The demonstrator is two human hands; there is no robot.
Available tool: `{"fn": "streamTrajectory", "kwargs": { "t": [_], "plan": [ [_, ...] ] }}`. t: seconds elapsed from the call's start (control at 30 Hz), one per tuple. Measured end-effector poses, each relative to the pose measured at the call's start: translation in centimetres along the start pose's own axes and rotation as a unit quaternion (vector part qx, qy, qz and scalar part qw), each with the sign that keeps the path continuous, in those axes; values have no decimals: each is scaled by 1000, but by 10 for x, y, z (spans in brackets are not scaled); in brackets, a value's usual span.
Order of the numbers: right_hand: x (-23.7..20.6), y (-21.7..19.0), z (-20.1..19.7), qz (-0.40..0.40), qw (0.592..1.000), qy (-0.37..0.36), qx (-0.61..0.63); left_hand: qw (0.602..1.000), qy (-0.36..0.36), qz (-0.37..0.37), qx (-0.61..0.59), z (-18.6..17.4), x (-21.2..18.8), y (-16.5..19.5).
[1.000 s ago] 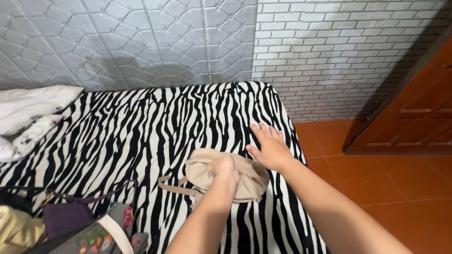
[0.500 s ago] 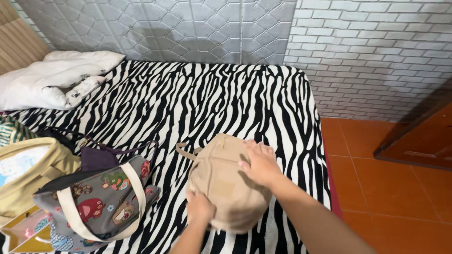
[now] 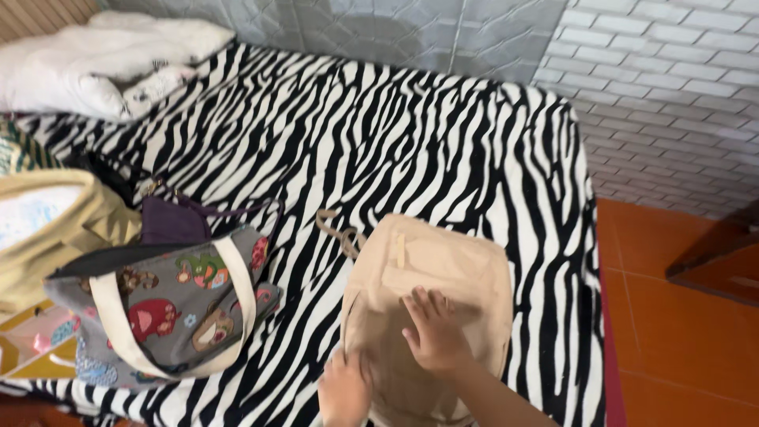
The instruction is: The person opens a beige backpack on a bed, places items including an umbrella, a wallet and papers into its compartments, and zips the pockets closed. They then handle a black bag and a toy figure on the bed.
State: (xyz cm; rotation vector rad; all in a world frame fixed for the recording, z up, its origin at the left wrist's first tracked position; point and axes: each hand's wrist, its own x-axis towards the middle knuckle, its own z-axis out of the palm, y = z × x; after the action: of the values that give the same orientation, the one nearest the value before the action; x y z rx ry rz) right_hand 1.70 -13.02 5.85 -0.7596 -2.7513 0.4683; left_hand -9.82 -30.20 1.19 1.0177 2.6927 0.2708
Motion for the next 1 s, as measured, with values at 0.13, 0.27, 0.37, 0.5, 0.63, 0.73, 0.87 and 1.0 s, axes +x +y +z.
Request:
{"fn": "streamTrajectory", "kwargs": {
  "t": [0.13, 0.27, 0.37, 0.5, 0.63, 0.73, 0.87, 1.0],
  "plan": [
    [8, -5, 26, -68, 994, 87, -8, 988, 102, 41, -105, -20, 37, -10],
    [19, -11, 34, -79, 995, 57, -10, 971, 39, -32, -232, -23, 65, -4],
    [25, -23, 39, -70, 997, 30, -27, 959, -20, -78, -272, -22, 76, -2],
    [36, -39, 49, -15, 997, -53, -58, 926, -41, -143, -347, -14, 91, -6],
    [46, -48, 58, -5, 993, -74, -94, 906, -60, -141, -394, -4, 104, -19],
    [55, -52, 63, 21, 990, -83, -108, 890, -80, -126, -432, -2, 112, -26],
    [63, -55, 61, 81, 980, -152, -99, 908, -60, -72, -409, -8, 110, -28],
    [67, -57, 58, 94, 970, -178, -135, 946, -28, -49, -319, -18, 106, -17]
  ]
}}
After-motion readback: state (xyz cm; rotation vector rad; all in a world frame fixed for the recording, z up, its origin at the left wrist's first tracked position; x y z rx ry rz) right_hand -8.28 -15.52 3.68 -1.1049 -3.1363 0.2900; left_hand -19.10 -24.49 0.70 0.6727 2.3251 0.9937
